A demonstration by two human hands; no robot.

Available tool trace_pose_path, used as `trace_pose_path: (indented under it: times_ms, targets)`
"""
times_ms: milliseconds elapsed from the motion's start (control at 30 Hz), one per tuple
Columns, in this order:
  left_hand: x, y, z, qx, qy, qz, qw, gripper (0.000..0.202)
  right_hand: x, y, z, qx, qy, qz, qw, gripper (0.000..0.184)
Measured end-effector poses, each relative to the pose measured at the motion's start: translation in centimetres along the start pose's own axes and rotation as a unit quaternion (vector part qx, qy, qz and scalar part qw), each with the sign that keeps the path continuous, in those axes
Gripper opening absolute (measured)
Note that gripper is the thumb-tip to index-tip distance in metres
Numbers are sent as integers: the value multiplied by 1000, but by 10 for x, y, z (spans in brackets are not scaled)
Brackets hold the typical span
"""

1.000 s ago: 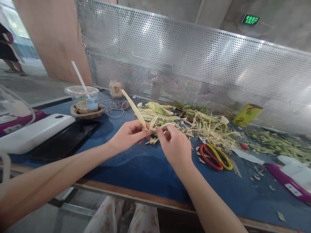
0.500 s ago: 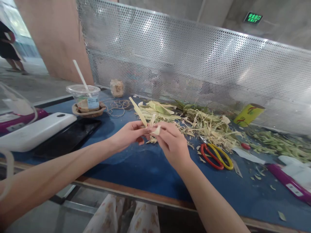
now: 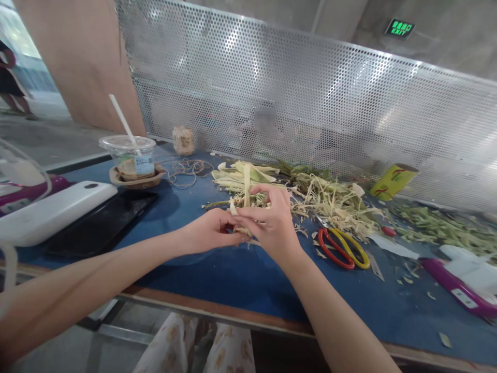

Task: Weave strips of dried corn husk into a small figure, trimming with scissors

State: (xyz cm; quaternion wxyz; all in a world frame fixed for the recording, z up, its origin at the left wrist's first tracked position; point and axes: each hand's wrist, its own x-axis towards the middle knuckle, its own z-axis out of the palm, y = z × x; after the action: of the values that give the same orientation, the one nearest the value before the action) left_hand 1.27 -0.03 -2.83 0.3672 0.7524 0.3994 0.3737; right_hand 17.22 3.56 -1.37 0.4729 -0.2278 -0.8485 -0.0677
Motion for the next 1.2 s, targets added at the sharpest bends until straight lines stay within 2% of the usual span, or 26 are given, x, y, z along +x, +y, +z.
trace_pose_path:
  times_ms: [100, 233, 333, 467, 600, 700, 800, 900, 967, 1100, 1200]
  targets:
    - [-1, 3, 0, 12, -41, -4, 999, 28, -1, 3, 3, 54, -18, 60, 997, 9]
    - [-3, 8, -1, -14, -35, -29, 999, 35, 1, -2, 1, 117, -47, 112, 986, 28]
    - [-3, 11, -1, -12, -30, -36, 999, 41, 3, -9, -5, 128, -27, 123, 984, 25]
    - [-2, 11, -1, -44, -33, -73, 996, 40, 2, -14, -14, 114, 9, 67, 991, 28]
    - [0, 7, -4, -105, -42, -88, 990, 33, 0, -5, -20, 95, -58, -97, 989, 32]
    - [1, 6, -6, -138, -31, -100, 985, 33, 2, 2, -24, 25, -102, -163, 981, 35]
    - [1, 7, -6, -155, -21, -112, 981, 32, 3, 4, -26, -22, -100, -188, 977, 50]
    - [1, 9, -5, -156, -17, -112, 981, 29, 3, 1, -25, -20, -88, -186, 978, 62]
    - [1, 9, -5, -147, -22, -110, 983, 26, 3, -2, -24, -7, -106, -181, 978, 56]
    - [1, 4, -6, -128, -23, -123, 984, 23, 2, -5, -23, 47, -147, -184, 971, 30]
    - [1, 1, -7, -108, -14, -131, 985, 25, 2, -3, -23, 94, -147, -171, 970, 27]
